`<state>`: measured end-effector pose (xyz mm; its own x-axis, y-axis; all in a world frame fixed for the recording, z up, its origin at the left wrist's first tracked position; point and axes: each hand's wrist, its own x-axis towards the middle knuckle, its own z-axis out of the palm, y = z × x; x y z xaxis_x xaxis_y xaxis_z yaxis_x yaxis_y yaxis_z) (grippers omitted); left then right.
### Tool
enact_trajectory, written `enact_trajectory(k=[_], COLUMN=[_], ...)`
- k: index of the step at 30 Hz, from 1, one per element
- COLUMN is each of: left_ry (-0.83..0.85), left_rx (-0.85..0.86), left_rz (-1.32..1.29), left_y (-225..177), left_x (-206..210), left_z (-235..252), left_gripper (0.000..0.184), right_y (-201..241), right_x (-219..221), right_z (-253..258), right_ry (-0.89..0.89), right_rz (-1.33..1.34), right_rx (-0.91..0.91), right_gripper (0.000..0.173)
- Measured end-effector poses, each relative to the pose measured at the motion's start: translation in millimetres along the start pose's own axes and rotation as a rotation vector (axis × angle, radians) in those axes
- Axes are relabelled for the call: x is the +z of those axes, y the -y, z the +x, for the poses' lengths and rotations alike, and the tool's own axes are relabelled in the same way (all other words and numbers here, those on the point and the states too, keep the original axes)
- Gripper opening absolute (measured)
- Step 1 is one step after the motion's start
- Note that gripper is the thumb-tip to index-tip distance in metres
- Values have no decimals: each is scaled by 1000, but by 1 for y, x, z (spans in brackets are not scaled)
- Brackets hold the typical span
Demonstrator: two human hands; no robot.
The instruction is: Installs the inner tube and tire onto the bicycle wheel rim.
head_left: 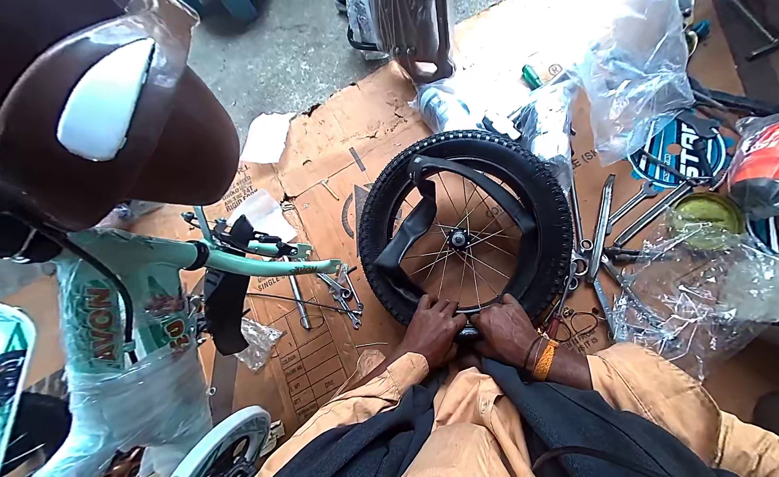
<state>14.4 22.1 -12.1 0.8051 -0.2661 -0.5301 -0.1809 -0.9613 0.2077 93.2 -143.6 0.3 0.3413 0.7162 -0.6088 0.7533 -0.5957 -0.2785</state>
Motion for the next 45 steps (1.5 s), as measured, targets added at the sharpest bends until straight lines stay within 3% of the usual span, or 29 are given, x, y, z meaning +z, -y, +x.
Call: enact_trajectory(k=[9, 16, 21, 36, 45], left_ry=[-103, -19, -19, 87, 92], left_rx=[33, 15, 47, 30, 38], left_rz=[-10, -31, -12, 29, 48], left_y=[3, 1, -2, -5, -9], left_x=[8, 3, -5, -17, -21], left_z=[-1, 1, 3, 9, 10], left_gripper=[31, 35, 31, 29, 31], right_y=[15, -3, -18, -8, -15], right_x=[-32, 1, 27, 15, 29], right_z=[-3, -5, -8, -3, -5], right_ry=[172, -12, -300, -156, -270], right_rz=[-26, -18, 12, 81, 78], right_rx=[48, -21, -103, 27, -41], right_gripper=[27, 30, 21, 23, 24])
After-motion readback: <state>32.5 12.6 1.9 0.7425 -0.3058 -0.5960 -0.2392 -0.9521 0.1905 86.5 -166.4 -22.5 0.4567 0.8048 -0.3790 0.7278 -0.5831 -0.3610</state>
